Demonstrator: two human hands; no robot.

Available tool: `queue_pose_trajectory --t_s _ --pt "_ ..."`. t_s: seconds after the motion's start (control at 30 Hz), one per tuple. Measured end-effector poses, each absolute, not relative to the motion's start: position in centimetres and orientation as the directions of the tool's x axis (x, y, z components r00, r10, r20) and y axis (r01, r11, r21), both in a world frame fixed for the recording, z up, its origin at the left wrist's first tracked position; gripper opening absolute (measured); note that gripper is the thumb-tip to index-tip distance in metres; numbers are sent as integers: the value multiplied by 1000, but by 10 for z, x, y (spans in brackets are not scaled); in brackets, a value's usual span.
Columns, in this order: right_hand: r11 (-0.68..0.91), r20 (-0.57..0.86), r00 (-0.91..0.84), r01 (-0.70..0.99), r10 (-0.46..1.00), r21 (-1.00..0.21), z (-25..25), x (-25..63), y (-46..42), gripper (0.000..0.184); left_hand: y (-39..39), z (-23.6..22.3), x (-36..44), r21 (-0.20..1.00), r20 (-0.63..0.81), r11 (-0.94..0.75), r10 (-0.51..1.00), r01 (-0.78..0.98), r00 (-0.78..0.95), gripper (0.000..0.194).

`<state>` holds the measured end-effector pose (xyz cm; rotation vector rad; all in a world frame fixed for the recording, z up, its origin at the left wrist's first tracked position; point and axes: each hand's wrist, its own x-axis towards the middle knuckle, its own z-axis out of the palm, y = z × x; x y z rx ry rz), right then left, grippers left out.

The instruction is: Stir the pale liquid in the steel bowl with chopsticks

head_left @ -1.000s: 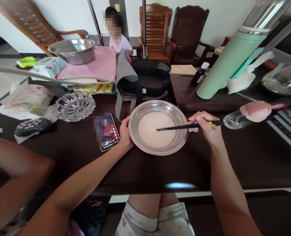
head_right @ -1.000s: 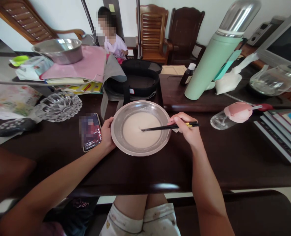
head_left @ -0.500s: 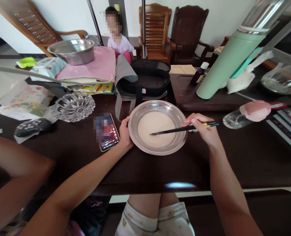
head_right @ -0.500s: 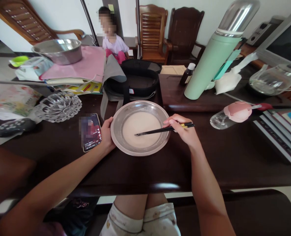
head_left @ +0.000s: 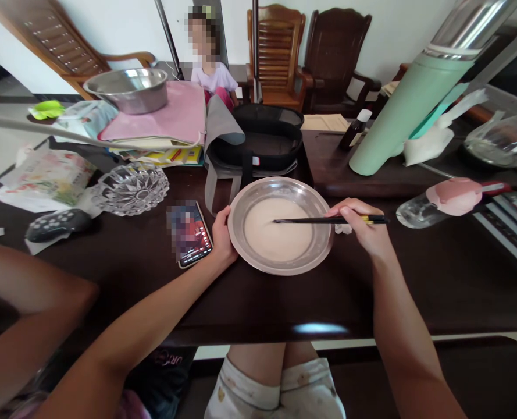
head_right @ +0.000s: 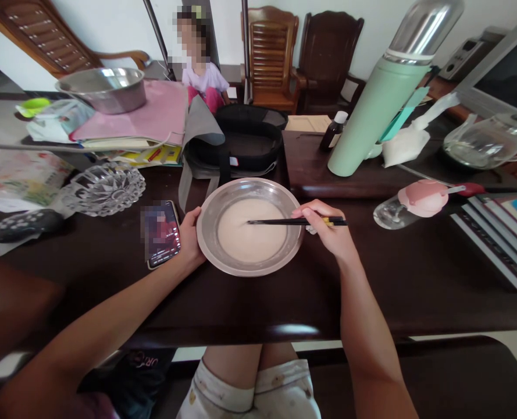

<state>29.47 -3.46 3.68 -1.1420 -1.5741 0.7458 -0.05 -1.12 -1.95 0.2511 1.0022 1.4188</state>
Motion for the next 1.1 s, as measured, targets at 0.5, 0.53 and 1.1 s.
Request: queue_pose_trajectory --t_s 0.5,0.53,1.1 --pt "340 360 60 216 931 -915 32 298 -34 39 -12 -16 1 673 -431 209 890 -709 -147 26" --pt "331 345 33 215 938 -919 33 297 -34 40 -12 -17 0 676 -428 204 891 -708 -152 26" --pt "332 340 3 202 941 -921 33 296 -34 36 -11 -18 -1 675 -431 217 892 -705 -138 27"
